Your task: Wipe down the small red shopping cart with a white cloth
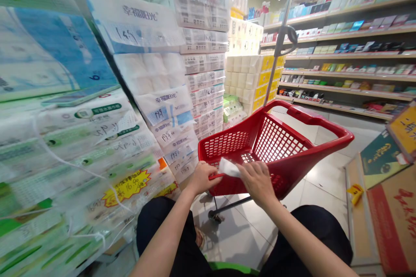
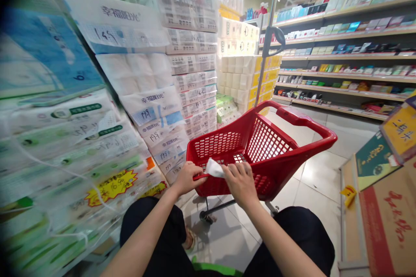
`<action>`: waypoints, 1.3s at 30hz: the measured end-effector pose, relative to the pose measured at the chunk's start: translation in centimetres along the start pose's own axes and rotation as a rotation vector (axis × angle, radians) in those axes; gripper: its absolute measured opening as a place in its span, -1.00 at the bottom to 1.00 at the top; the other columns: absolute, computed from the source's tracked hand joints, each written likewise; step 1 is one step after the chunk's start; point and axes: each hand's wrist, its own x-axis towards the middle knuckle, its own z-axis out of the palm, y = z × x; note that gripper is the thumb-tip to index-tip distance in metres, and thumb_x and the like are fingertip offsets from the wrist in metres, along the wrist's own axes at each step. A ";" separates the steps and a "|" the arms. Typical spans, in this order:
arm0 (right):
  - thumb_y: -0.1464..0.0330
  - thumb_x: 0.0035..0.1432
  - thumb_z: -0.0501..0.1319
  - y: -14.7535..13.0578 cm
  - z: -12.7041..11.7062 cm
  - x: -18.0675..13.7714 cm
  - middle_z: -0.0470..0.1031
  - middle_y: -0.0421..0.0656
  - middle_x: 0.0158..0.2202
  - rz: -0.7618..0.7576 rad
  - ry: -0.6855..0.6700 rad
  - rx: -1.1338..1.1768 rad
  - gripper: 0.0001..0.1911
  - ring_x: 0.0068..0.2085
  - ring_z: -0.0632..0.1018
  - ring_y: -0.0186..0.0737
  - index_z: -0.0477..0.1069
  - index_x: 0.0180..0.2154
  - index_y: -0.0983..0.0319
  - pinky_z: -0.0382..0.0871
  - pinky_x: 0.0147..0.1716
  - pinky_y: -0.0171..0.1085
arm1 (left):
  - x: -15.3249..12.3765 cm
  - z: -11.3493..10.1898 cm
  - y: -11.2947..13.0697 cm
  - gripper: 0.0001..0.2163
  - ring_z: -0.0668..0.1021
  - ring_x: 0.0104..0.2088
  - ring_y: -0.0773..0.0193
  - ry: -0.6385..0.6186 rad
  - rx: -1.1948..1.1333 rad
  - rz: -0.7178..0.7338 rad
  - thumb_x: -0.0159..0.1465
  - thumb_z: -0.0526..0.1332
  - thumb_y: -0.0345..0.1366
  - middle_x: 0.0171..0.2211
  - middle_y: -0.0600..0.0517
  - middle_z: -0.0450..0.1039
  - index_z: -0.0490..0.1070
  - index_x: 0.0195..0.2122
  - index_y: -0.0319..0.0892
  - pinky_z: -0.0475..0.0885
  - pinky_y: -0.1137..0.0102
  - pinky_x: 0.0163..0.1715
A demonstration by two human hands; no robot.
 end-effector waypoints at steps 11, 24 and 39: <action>0.48 0.27 0.09 4.4 -0.9 -0.5 0.43 -0.13 0.09 -0.252 -0.023 -0.043 -0.38 0.06 0.40 -0.12 0.11 0.31 0.04 0.17 0.15 -0.06 | -0.5 -0.8 -1.1 -0.68 0.44 -0.41 0.28 -0.031 -0.026 0.016 0.29 0.19 -0.05 -0.50 0.06 0.46 0.39 -0.50 -0.16 0.25 0.31 -0.18; 0.31 0.33 0.07 17.1 -6.8 -3.3 0.41 -0.08 0.12 0.057 0.158 -0.290 -0.64 0.24 0.27 -0.02 0.37 0.12 0.14 -0.05 0.29 0.06 | -0.3 -1.0 -1.1 -0.64 0.40 -0.41 0.29 -0.077 0.020 -0.002 0.34 0.12 0.00 -0.48 0.08 0.46 0.35 -0.49 -0.15 0.20 0.33 -0.17; 0.22 0.32 0.10 -2.8 -0.9 0.4 0.43 -0.12 0.09 -0.176 -0.023 0.157 -0.58 0.07 0.38 -0.09 0.27 0.19 0.04 0.08 0.16 -0.02 | -0.3 1.3 2.2 -0.94 0.49 -0.34 0.19 -0.010 0.055 -0.081 0.14 0.26 -0.32 -0.42 0.00 0.49 0.40 -0.43 -0.17 0.24 0.28 -0.13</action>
